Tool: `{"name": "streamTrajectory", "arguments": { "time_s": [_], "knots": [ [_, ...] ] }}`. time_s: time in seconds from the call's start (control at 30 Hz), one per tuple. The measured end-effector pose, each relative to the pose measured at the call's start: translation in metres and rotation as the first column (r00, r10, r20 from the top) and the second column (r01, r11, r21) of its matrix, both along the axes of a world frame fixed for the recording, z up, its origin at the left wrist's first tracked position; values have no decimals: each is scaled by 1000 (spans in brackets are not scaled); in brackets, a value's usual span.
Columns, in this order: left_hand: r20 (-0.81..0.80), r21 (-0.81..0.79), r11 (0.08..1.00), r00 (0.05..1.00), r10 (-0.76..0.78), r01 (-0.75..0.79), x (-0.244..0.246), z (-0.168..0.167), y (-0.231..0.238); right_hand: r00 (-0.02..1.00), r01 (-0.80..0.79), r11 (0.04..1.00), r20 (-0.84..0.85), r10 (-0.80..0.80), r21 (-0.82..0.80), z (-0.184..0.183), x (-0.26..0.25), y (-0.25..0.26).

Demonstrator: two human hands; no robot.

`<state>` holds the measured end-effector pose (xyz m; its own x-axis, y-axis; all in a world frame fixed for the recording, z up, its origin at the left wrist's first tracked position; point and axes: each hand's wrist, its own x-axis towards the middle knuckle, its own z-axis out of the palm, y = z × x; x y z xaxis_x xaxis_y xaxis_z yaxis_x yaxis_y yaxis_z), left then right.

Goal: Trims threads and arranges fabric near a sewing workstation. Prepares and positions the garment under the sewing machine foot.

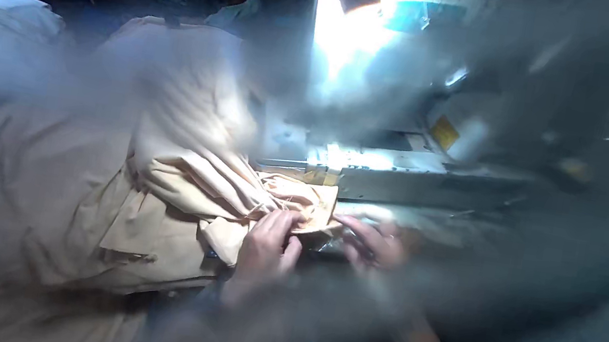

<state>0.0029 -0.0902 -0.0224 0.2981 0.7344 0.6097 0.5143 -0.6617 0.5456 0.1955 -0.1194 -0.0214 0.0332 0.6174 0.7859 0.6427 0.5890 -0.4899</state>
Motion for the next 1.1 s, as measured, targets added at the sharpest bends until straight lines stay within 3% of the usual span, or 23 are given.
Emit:
{"name": "streamTrajectory", "arguments": {
  "time_s": [0.1, 0.33, 0.47, 0.53, 0.63, 0.87, 0.93, 1.0, 1.07, 1.1],
  "knots": [
    [89, -45, 990, 987, -132, 136, -26, 19, -16, 994, -62, 994, 83, 70, -90, -9, -9, 7],
    [-246, -90, 996, 968, -40, 18, -78, 21, -39, 981, -139, 979, 113, 156, -152, -6, -18, -9],
    [-78, 48, 997, 995, 69, -66, -47, 9, -55, 966, -78, 975, 225, 126, -207, -18, -18, -19],
    [-85, 155, 979, 986, 145, -131, -31, -12, -44, 964, -39, 985, 251, 81, -169, -27, -25, -12],
    [-41, 197, 959, 975, 218, -206, -46, -21, -25, 985, -48, 998, 162, 52, -30, -27, -31, -2],
    [97, 302, 932, 979, 181, -202, -84, -25, -23, 972, -232, 972, -36, 233, 25, -14, -34, -8],
    [134, 200, 972, 987, 94, -120, -84, -22, -25, 936, -319, 943, -189, 298, -95, -11, -36, -13],
    [304, -121, 988, 951, -58, 99, -85, -4, -26, 877, -381, 897, -394, 275, -223, -1, -40, -14],
    [538, -380, 854, 836, -108, 356, -89, 16, -18, 806, -404, 874, -557, 199, -272, 9, -44, -7],
    [593, -437, 803, 801, -82, 406, -90, 22, -13, 786, -402, 873, -594, 174, -275, 11, -45, -2]
  ]
}}
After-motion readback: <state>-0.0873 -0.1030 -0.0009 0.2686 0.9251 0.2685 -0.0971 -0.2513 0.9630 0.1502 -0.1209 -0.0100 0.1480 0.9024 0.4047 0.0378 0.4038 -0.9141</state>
